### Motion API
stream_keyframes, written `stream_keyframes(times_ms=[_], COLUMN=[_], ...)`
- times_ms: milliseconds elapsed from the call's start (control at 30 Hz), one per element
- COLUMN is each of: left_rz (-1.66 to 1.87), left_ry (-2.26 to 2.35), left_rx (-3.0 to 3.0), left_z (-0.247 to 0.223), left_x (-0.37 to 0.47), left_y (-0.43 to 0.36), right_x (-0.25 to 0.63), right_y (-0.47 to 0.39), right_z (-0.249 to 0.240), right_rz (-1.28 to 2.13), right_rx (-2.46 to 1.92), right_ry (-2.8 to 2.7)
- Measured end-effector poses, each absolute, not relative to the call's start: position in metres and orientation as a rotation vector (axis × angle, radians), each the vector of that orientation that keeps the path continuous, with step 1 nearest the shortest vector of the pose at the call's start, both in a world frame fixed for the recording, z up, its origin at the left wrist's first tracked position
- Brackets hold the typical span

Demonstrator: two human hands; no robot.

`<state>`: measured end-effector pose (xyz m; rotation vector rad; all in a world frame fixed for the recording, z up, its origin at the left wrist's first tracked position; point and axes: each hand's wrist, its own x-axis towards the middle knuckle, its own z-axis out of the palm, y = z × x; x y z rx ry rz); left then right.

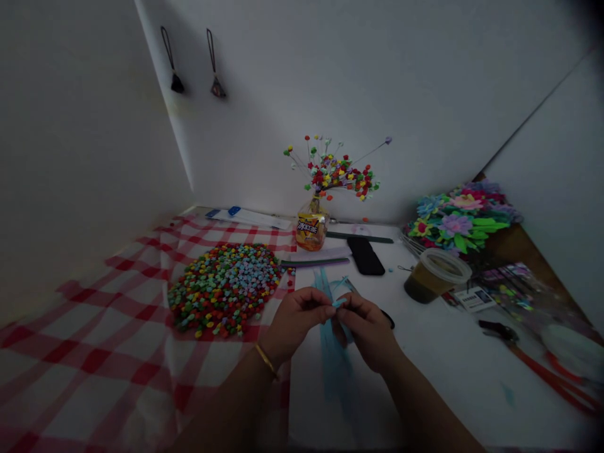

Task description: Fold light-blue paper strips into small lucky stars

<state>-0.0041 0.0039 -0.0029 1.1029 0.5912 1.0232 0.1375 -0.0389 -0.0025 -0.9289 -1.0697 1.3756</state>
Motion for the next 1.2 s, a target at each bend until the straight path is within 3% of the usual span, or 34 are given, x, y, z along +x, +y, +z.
stream_keyframes(times_ms=[1200], left_rz=[1.024], left_ry=[0.498], left_rx=[1.085], left_z=[-0.001], left_x=[-0.007], left_y=[0.002], right_x=[0.138], right_y=[-0.042], right_z=[-0.001], right_rz=[1.57], right_rx=[-0.853], right_ry=[-0.929])
